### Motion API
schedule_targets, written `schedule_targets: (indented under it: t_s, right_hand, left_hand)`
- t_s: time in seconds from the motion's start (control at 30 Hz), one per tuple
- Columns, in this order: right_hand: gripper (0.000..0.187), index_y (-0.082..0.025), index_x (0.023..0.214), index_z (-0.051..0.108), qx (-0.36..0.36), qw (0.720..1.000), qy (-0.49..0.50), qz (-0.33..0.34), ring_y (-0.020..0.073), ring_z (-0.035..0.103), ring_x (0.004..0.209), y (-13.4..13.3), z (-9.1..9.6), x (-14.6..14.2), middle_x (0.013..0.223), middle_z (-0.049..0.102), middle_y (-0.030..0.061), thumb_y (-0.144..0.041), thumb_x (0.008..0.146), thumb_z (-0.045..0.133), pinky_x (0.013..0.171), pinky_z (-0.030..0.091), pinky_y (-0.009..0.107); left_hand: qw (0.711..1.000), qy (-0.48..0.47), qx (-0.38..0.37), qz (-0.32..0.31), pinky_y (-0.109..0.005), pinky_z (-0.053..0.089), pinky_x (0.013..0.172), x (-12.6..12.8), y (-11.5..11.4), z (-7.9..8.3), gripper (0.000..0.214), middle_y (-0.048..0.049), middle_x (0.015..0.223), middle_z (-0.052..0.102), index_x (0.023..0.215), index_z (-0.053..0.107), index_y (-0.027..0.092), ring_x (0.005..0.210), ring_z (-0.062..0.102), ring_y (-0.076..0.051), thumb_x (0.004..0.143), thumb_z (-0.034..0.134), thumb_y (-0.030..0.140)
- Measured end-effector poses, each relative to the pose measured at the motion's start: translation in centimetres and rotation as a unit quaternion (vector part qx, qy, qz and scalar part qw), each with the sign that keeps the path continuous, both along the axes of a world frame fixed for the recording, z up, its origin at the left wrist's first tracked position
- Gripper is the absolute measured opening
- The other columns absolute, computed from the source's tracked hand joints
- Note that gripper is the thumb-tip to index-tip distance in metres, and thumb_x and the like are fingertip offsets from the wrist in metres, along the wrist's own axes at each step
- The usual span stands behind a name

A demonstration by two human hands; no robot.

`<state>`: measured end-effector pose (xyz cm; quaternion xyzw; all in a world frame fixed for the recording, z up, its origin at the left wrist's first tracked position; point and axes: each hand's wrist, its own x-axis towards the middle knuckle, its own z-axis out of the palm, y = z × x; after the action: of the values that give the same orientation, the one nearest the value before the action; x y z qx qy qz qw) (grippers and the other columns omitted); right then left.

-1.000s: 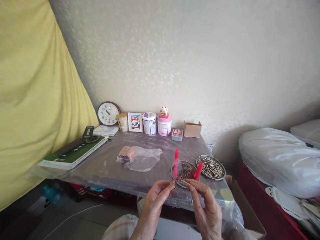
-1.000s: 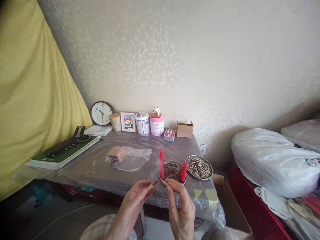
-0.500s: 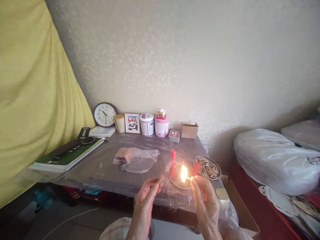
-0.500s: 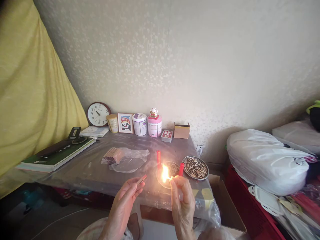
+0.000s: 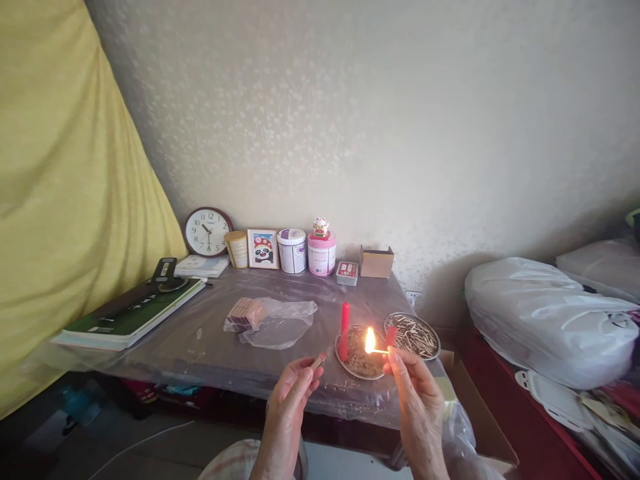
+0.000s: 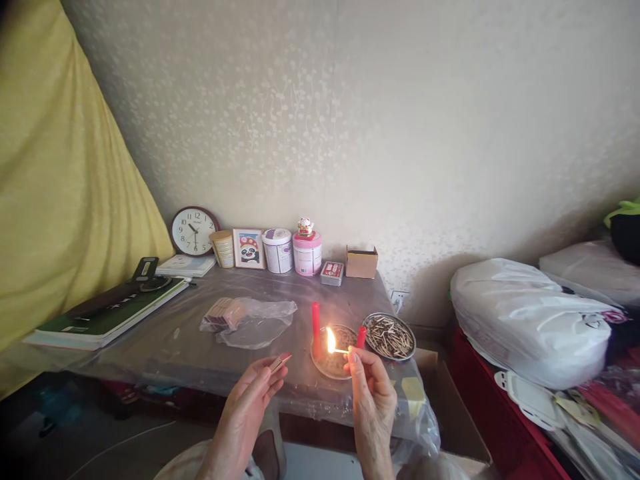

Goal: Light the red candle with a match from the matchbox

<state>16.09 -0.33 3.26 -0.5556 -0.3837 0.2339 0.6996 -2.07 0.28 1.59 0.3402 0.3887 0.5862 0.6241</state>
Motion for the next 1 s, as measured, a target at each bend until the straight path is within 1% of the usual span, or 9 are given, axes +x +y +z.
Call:
schedule_targets:
  t_s: [0.13, 0.27, 0.5, 0.7, 0.8, 1.0]
  right_hand:
    - [0.025, -0.022, 0.083, 0.070, -0.005, 0.999, 0.031, 0.016, 0.0156, 0.058, 0.067, 0.2, -0.1, 0.1, 0.064, 0.065, -0.0021, -0.044, 0.072, 0.073, 0.067, 0.045, 0.026]
    - [0.026, -0.022, 0.080, 0.069, 0.003, 0.998, 0.061, 0.030, 0.0146, 0.056, 0.066, 0.4, 0.3, 0.0, 0.064, 0.064, -0.0025, -0.044, 0.069, 0.076, 0.067, 0.045, 0.025]
    - [0.025, -0.022, 0.079, 0.070, 0.033, 0.992, 0.091, 0.081, 0.0117, 0.055, 0.065, 1.2, 1.1, -0.2, 0.065, 0.064, -0.0023, -0.042, 0.069, 0.078, 0.063, 0.045, 0.022]
    - [0.022, -0.021, 0.079, 0.069, 0.056, 0.989, 0.105, 0.089, 0.0080, 0.052, 0.059, 2.4, 1.8, -0.8, 0.067, 0.062, -0.0042, -0.038, 0.069, 0.079, 0.059, 0.044, 0.019]
    - [0.023, -0.021, 0.079, 0.068, 0.059, 0.988, 0.110, 0.094, 0.0080, 0.051, 0.057, 3.1, 2.3, -1.1, 0.063, 0.060, -0.0047, -0.038, 0.068, 0.079, 0.055, 0.042, 0.019]
    - [0.024, -0.020, 0.080, 0.066, 0.055, 0.989, 0.104, 0.089, 0.0088, 0.050, 0.057, 4.3, 3.1, -1.7, 0.064, 0.058, -0.0042, -0.036, 0.068, 0.079, 0.052, 0.042, 0.019]
  left_hand:
    - [1.000, -0.005, -0.009, -0.006, -0.041, 0.038, 0.097, 0.0, 0.2, -0.2, 0.033, -0.0094, 0.111, 0.068, 0.100, 0.070, 0.020, 0.110, 0.056, -0.028, 0.081, 0.064, 0.045]
    - [1.000, -0.016, -0.005, -0.008, -0.040, 0.038, 0.097, 0.0, 0.5, -0.5, 0.031, -0.0086, 0.114, 0.068, 0.101, 0.069, 0.020, 0.110, 0.056, -0.026, 0.081, 0.063, 0.044]
    - [1.000, -0.026, -0.013, -0.005, -0.038, 0.039, 0.096, 0.2, 0.8, -0.9, 0.029, -0.0071, 0.106, 0.069, 0.100, 0.068, 0.020, 0.106, 0.058, -0.024, 0.082, 0.064, 0.043]
    - [0.999, -0.034, -0.013, -0.007, -0.037, 0.039, 0.095, 0.1, 0.7, -1.0, 0.029, -0.0065, 0.101, 0.070, 0.099, 0.068, 0.019, 0.103, 0.059, -0.023, 0.082, 0.063, 0.042]
    - [0.999, -0.033, -0.014, -0.006, -0.036, 0.040, 0.094, 0.1, 0.8, -1.0, 0.028, -0.0057, 0.099, 0.070, 0.099, 0.068, 0.019, 0.103, 0.059, -0.023, 0.082, 0.063, 0.042]
    - [0.999, -0.040, -0.015, -0.006, -0.036, 0.040, 0.094, 0.1, 0.9, -1.0, 0.029, -0.0057, 0.100, 0.070, 0.098, 0.069, 0.020, 0.104, 0.059, -0.023, 0.082, 0.063, 0.043]
